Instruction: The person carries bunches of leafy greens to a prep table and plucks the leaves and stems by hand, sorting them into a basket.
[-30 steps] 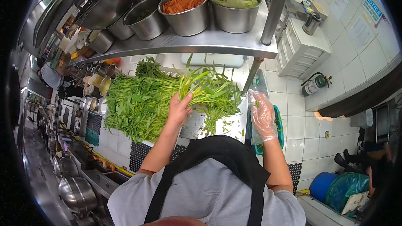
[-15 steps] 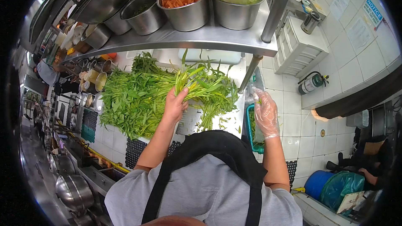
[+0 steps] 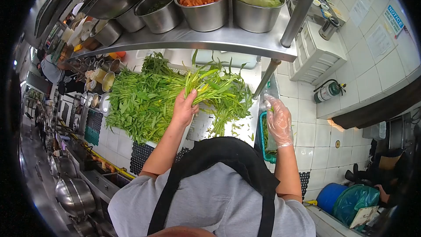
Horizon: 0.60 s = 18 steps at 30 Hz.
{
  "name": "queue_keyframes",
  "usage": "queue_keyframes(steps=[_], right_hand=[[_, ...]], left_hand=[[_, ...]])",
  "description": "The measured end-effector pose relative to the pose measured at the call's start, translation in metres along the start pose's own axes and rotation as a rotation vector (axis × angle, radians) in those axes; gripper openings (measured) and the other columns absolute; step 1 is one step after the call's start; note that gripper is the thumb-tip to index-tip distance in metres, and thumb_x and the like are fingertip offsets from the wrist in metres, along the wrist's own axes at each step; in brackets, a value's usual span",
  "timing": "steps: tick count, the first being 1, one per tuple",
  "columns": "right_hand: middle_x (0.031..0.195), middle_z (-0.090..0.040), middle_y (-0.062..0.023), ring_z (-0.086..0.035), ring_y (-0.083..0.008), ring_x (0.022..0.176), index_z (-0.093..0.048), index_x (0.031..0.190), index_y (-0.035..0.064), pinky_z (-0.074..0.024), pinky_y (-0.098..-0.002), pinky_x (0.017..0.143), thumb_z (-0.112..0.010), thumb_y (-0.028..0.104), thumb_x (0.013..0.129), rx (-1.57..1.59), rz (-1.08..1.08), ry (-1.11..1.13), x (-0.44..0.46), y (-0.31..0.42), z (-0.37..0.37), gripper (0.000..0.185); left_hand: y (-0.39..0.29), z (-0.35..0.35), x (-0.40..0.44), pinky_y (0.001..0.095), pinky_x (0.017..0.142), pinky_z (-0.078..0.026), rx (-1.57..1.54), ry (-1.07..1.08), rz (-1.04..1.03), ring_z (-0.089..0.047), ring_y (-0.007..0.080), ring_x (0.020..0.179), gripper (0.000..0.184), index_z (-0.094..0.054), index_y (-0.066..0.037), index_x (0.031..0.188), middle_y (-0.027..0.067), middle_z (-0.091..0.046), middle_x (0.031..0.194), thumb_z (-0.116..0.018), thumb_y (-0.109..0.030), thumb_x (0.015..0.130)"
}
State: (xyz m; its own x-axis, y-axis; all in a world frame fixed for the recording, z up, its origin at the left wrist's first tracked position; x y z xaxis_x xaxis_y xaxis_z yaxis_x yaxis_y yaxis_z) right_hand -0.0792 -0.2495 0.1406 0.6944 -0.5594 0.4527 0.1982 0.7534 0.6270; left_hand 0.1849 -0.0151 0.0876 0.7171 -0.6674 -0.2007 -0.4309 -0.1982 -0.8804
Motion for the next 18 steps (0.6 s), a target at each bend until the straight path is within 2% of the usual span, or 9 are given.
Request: queue_keyframes(steps=[5,7,18], right_hand=[[0.113,-0.077,-0.0225,-0.075,-0.0414,0.104,-0.072,0.125,0.0003,-0.0586,-0.0444,0.093,-0.066,0.003,0.105,-0.013,0.034,-0.024,0.001,0.000,0.008,0.021],[0.118,-0.075,-0.0237,-0.073,-0.0454,0.108,-0.070,0.131,0.0020,-0.0579,-0.0480,0.097,-0.062,-0.011,0.087,0.015,0.007,0.010,0.001,-0.005,0.009,0.047],[0.120,-0.074,-0.0245,-0.072,-0.0466,0.111,-0.069,0.133,0.0038,-0.0579,-0.0490,0.097,-0.062,-0.012,0.087,0.032,0.003,0.006,-0.005,-0.010,0.007,0.049]], left_hand=[[0.000,0.001,0.001,0.0265,0.049,-0.030,0.020,0.007,-0.023,-0.032,0.0063,0.051,0.013,-0.058,-0.015,0.112,-0.0061,-0.049,0.081,-0.064,-0.026,0.114],[0.002,0.001,0.002,0.0267,0.049,-0.030,0.020,0.026,-0.024,-0.032,0.0065,0.050,0.015,-0.058,-0.014,0.109,-0.0058,-0.049,0.080,-0.062,-0.027,0.115],[0.001,-0.002,-0.001,0.0277,0.048,-0.028,0.012,0.010,-0.019,-0.032,0.0070,0.048,0.024,-0.056,-0.015,0.100,-0.0050,-0.047,0.069,-0.061,-0.032,0.116]])
Point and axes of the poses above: each hand's wrist, its own x-axis towards the middle knuckle, its own z-axis out of the back of the hand, y = z × x, the point moved 4 cm from there along x, towards the middle knuckle
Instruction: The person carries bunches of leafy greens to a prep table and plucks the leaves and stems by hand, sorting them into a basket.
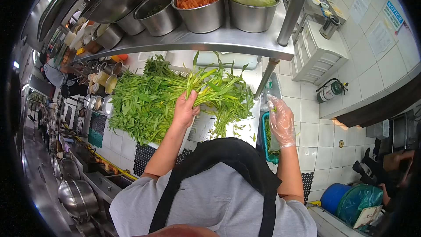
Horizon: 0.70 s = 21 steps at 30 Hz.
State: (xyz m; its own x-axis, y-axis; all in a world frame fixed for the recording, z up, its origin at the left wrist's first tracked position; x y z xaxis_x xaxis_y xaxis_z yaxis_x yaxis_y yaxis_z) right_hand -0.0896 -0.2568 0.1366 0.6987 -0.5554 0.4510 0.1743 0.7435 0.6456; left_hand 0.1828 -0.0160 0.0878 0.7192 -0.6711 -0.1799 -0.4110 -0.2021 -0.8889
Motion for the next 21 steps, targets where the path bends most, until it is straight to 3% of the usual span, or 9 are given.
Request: queue_keyframes(steps=[14,21], right_hand=[[0.117,-0.075,-0.0238,-0.073,-0.0455,0.108,-0.071,0.129,0.0024,-0.0583,-0.0475,0.095,-0.063,-0.007,0.094,-0.046,0.001,-0.051,0.007,0.004,0.009,0.037],[0.116,-0.077,-0.0208,-0.076,-0.0381,0.105,-0.074,0.128,0.0018,-0.0579,-0.0428,0.096,-0.062,0.001,0.102,-0.062,-0.102,-0.087,0.039,0.024,0.041,0.029]], left_hand=[[0.000,-0.004,0.007,0.0284,0.048,-0.029,0.041,0.011,0.007,-0.034,0.0083,0.050,0.029,-0.055,-0.014,0.100,-0.0041,-0.047,0.069,-0.059,-0.037,0.117],[0.008,0.006,0.007,0.0280,0.049,-0.030,0.021,0.029,0.039,-0.035,0.0086,0.051,0.034,-0.057,-0.012,0.104,-0.0031,-0.048,0.070,-0.057,-0.044,0.117]])
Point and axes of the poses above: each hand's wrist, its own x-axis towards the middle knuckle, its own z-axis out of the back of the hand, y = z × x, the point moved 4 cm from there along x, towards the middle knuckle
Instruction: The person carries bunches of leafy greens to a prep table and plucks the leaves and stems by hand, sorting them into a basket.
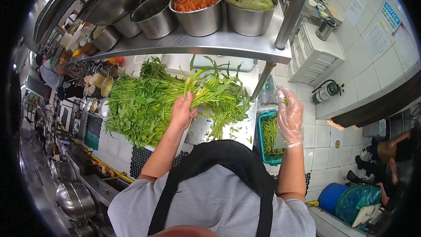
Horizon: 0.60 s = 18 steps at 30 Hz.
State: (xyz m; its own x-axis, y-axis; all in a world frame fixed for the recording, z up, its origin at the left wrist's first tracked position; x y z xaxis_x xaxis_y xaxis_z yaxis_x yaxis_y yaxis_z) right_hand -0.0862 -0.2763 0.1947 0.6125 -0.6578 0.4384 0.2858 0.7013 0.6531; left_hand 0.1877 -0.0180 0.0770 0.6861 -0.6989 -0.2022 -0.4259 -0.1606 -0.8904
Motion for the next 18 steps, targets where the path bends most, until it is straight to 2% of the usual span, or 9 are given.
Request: queue_keyframes(steps=[4,8,10,11,13,14,15,16,18], right_hand=[[0.118,-0.080,-0.0162,-0.077,-0.0289,0.107,-0.077,0.127,0.0018,-0.0575,-0.0422,0.101,-0.063,0.004,0.106,0.247,-0.004,-0.096,0.011,0.064,0.010,0.025],[0.116,-0.078,-0.0184,-0.075,-0.0378,0.109,-0.076,0.128,0.0013,-0.0571,-0.0458,0.103,-0.067,-0.001,0.101,0.279,0.406,-0.105,-0.002,0.101,-0.038,0.029],[0.119,-0.078,-0.0196,-0.073,-0.0412,0.114,-0.075,0.129,0.0019,-0.0563,-0.0481,0.104,-0.067,-0.001,0.100,0.099,0.605,0.134,-0.013,0.100,-0.078,0.030],[0.119,-0.078,-0.0196,-0.073,-0.0412,0.114,-0.075,0.129,0.0019,-0.0563,-0.0481,0.104,-0.067,-0.001,0.100,0.093,0.600,0.137,-0.022,0.084,-0.090,0.030],[0.127,-0.076,-0.0172,-0.071,-0.0407,0.122,-0.073,0.125,0.0042,-0.0523,-0.0488,0.111,-0.066,-0.001,0.097,0.213,0.341,0.380,-0.038,0.037,-0.118,0.029],[0.128,-0.076,-0.0190,-0.071,-0.0393,0.122,-0.073,0.123,0.0040,-0.0521,-0.0477,0.111,-0.063,-0.004,0.094,0.275,0.246,0.298,-0.041,0.015,-0.119,0.032],[0.128,-0.076,-0.0216,-0.073,-0.0376,0.121,-0.072,0.126,0.0010,-0.0536,-0.0461,0.108,-0.058,-0.003,0.098,0.256,0.241,0.204,-0.042,0.001,-0.103,0.031],[0.120,-0.077,-0.0235,-0.074,-0.0419,0.114,-0.072,0.132,0.0009,-0.0560,-0.0463,0.103,-0.058,0.000,0.101,0.174,0.150,0.170,-0.043,-0.028,-0.096,0.034],[0.118,-0.078,-0.0220,-0.075,-0.0353,0.112,-0.072,0.133,0.0013,-0.0570,-0.0424,0.101,-0.057,-0.001,0.102,0.222,0.049,0.078,-0.021,-0.027,-0.058,0.035]], left_hand=[[0.004,-0.005,-0.003,0.0264,0.049,-0.032,0.159,-0.102,0.026,-0.038,0.0061,0.053,0.040,-0.065,-0.007,0.105,-0.0042,-0.052,0.073,-0.057,-0.044,0.117],[0.011,-0.022,0.002,0.0266,0.055,-0.039,0.340,-0.048,-0.091,-0.046,0.0054,0.063,0.039,-0.068,-0.005,0.104,-0.0047,-0.056,0.078,-0.057,-0.041,0.117],[0.004,-0.036,0.001,0.0273,0.066,-0.048,0.370,0.033,-0.300,-0.055,0.0062,0.076,0.036,-0.070,-0.005,0.106,-0.0036,-0.063,0.086,-0.060,-0.038,0.116],[0.004,-0.025,0.002,0.0302,0.080,-0.053,0.472,0.005,-0.132,-0.062,0.0098,0.087,0.031,-0.073,-0.002,0.116,0.0008,-0.072,0.096,-0.063,-0.032,0.115],[-0.013,-0.030,0.001,0.0319,0.085,-0.054,0.546,-0.008,-0.253,-0.064,0.0121,0.090,0.033,-0.073,-0.001,0.121,0.0034,-0.075,0.100,-0.063,-0.032,0.115],[-0.022,-0.031,-0.003,0.0335,0.089,-0.055,0.624,-0.025,-0.368,-0.067,0.0144,0.093,0.036,-0.073,0.001,0.126,0.0060,-0.077,0.105,-0.063,-0.032,0.114],[-0.024,-0.023,0.000,0.0351,0.092,-0.055,0.671,-0.038,-0.354,-0.068,0.0166,0.095,0.040,-0.072,0.002,0.129,0.0072,-0.078,0.106,-0.063,-0.034,0.114],[-0.022,-0.012,-0.001,0.0367,0.095,-0.055,0.720,-0.049,-0.319,-0.069,0.0187,0.096,0.043,-0.071,0.003,0.132,0.0084,-0.079,0.108,-0.063,-0.035,0.113],[-0.023,-0.003,-0.004,0.0273,0.058,-0.044,0.567,-0.072,-0.209,-0.056,0.0066,0.070,0.037,-0.072,-0.006,0.104,-0.0021,-0.065,0.084,-0.067,-0.042,0.112]])
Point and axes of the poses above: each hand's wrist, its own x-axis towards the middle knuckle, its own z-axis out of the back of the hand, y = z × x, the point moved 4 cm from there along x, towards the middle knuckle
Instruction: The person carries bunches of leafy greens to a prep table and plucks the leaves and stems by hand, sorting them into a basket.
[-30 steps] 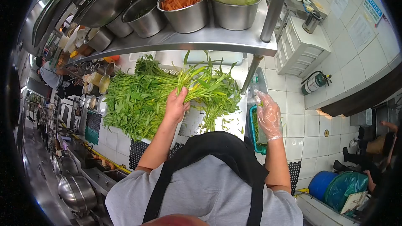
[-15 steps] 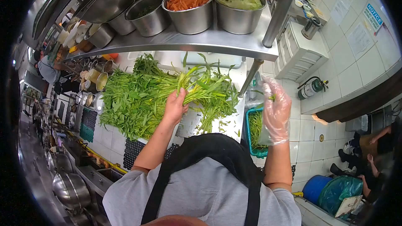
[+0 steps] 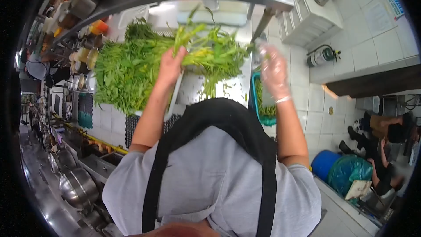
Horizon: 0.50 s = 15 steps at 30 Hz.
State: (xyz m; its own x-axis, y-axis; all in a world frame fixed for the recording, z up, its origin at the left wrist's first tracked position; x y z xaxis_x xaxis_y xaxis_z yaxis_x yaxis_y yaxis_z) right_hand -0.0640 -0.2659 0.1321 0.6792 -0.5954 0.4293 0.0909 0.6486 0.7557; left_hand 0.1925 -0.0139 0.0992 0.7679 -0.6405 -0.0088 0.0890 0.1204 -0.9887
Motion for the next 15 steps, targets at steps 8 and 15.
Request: queue_keyframes(steps=[8,15], right_hand=[[0.114,-0.079,-0.0152,-0.077,-0.0240,0.102,-0.075,0.129,0.0019,-0.0594,-0.0360,0.093,-0.065,0.008,0.109,-0.030,0.110,-0.166,0.034,0.110,0.057,0.023],[0.110,-0.073,-0.0130,-0.066,-0.0326,0.119,-0.077,0.113,0.0085,-0.0512,-0.0477,0.100,-0.075,0.005,0.077,-0.454,0.557,0.214,0.035,0.126,-0.020,0.036]], left_hand=[[0.011,-0.009,0.005,0.0255,0.054,-0.041,-0.217,0.131,0.129,-0.051,0.0070,0.063,0.038,-0.069,-0.010,0.098,-0.0036,-0.060,0.077,-0.068,-0.045,0.111],[-0.011,-0.021,0.005,0.0265,0.074,-0.050,-0.049,0.290,-0.107,-0.058,0.0065,0.080,0.035,-0.075,-0.002,0.107,-0.0027,-0.070,0.091,-0.069,-0.037,0.111]])
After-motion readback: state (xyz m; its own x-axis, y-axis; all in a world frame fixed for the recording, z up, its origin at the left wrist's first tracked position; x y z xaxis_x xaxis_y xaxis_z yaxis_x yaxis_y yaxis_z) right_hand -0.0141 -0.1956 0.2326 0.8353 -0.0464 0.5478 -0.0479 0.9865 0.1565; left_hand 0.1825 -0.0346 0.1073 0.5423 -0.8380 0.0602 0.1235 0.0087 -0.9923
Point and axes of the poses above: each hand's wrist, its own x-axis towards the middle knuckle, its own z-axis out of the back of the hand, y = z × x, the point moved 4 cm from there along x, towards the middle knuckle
